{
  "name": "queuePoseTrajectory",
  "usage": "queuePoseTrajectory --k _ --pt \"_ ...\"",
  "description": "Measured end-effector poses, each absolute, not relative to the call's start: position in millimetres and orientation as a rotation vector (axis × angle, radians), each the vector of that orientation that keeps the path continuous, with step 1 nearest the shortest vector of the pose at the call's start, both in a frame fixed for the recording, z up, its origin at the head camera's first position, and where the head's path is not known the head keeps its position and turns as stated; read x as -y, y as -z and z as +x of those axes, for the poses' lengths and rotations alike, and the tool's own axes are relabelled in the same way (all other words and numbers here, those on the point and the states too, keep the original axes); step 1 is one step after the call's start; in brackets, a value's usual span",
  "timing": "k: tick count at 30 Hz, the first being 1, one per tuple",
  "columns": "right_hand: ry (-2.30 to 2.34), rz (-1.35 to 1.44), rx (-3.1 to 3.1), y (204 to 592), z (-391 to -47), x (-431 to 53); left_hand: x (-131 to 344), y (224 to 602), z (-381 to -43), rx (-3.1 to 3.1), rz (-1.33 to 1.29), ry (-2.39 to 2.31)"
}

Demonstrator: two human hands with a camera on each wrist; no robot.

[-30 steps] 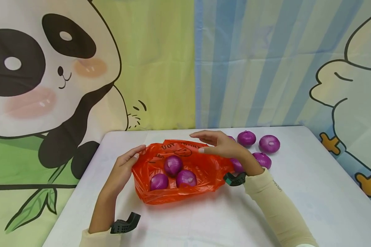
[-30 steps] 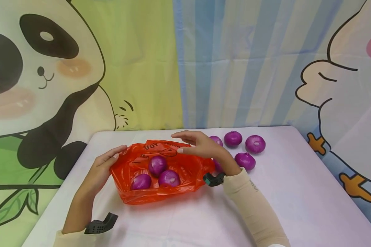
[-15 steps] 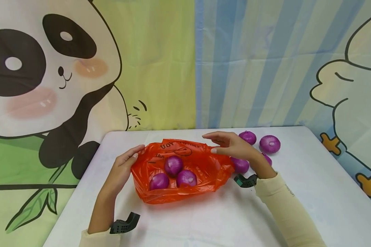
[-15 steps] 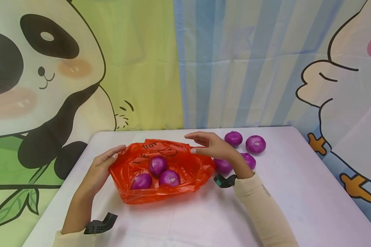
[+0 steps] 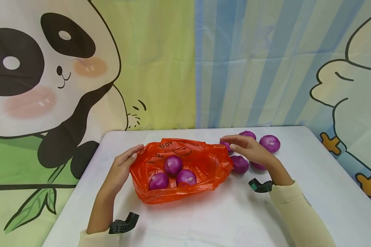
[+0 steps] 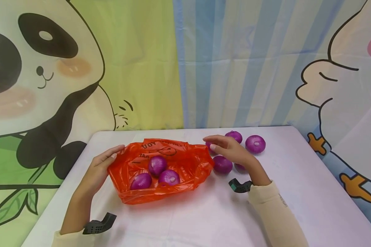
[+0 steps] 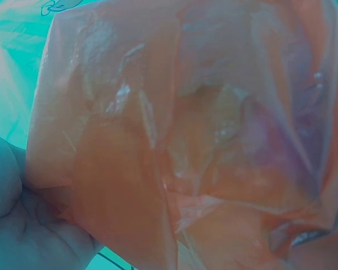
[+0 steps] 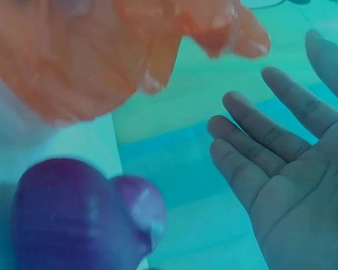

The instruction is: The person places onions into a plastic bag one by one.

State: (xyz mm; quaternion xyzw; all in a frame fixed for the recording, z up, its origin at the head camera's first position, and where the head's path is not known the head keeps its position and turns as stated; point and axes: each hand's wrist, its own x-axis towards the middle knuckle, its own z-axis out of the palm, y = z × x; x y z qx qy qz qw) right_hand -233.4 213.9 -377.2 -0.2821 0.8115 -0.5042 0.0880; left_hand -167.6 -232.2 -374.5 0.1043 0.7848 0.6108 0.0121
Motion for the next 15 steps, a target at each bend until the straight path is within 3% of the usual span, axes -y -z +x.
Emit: queuePoseTrajectory --k 15 --pt "1.511 -0.716 -2.492 397.8 -221.8 -262.0 231.0 374.8 -167.9 -2.430 0.323 -1.911"
